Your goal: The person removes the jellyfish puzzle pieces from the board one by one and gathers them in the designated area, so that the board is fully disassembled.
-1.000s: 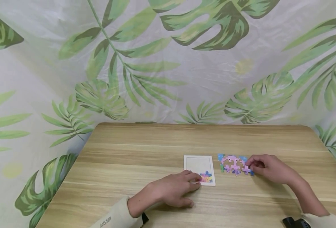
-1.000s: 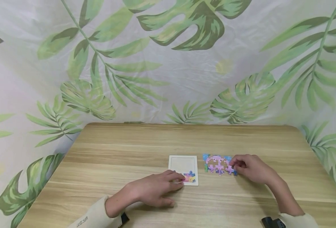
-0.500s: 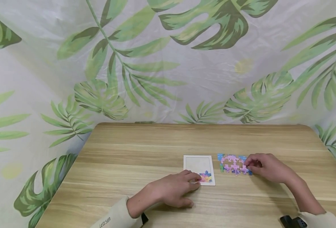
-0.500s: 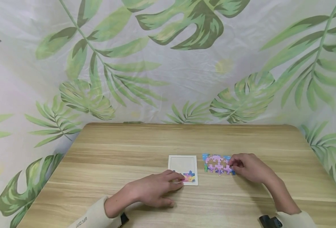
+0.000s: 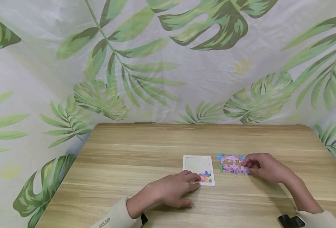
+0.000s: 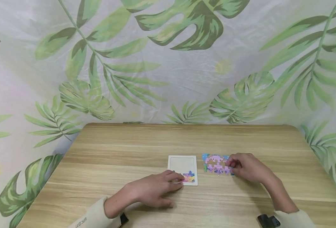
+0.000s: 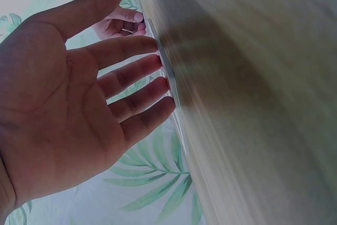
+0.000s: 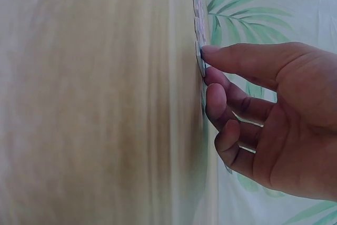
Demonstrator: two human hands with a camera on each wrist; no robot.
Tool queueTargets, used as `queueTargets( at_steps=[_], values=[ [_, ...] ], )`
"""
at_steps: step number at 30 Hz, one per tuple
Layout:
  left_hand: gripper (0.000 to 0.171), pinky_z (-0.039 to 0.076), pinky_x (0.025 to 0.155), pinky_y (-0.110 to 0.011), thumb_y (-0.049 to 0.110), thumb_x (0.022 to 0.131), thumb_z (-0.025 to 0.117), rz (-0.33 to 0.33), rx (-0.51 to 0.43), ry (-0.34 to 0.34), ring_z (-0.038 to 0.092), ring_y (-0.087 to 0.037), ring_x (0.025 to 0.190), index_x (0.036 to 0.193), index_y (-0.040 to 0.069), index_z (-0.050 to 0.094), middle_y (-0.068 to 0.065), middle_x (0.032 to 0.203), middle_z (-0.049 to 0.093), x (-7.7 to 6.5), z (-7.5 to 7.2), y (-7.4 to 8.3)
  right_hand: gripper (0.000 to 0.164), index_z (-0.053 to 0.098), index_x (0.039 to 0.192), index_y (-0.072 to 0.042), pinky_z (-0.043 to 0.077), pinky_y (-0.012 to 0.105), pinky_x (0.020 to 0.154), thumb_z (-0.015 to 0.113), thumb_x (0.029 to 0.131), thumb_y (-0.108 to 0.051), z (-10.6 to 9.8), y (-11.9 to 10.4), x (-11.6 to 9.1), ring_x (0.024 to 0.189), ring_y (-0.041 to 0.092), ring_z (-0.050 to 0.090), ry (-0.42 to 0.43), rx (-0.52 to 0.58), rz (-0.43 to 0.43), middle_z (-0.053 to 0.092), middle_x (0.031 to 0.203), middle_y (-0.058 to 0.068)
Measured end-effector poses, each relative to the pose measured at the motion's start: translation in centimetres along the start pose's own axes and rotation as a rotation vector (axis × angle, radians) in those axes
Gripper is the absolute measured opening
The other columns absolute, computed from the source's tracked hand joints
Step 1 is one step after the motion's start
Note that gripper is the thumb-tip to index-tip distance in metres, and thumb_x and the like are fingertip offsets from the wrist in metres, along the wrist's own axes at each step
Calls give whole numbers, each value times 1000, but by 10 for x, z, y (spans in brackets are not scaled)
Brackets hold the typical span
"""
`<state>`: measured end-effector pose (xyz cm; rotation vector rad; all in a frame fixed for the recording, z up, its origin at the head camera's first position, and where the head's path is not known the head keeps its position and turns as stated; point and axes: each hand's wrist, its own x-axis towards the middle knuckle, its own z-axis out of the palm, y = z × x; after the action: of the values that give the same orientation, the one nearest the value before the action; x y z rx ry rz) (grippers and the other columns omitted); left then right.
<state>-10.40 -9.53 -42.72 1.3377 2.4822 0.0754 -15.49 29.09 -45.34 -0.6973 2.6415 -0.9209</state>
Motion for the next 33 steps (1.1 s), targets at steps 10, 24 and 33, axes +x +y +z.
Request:
queueTargets(
  at_steps=[10, 24, 33],
  values=[
    [60, 49, 115, -25, 46, 101, 71, 9, -5, -2, 46, -14, 148, 153, 19, 61, 4, 165, 47, 2, 1, 2, 15, 75, 106, -14, 52, 23, 68, 78, 94, -5, 2, 0, -3, 81, -1, 57, 7, 10, 13, 70, 94, -6],
    [60, 52, 113, -27, 47, 102, 70, 10, 16, -2, 46, -14, 148, 153, 18, 60, 4, 165, 46, 1, 0, 1, 14, 75, 106, -16, 53, 23, 71, 78, 95, -8, 1, -22, 15, 84, 3, 60, 4, -8, 11, 72, 96, -7],
    [59, 52, 113, -27, 48, 102, 71, 7, 36, 2, 47, -15, 148, 152, 18, 62, 3, 164, 48, 1, -1, 1, 12, 75, 104, -14, 53, 23, 69, 77, 95, -6, 10, -34, 26, 81, 7, 59, -29, 29, 12, 69, 90, -6]
  ],
)
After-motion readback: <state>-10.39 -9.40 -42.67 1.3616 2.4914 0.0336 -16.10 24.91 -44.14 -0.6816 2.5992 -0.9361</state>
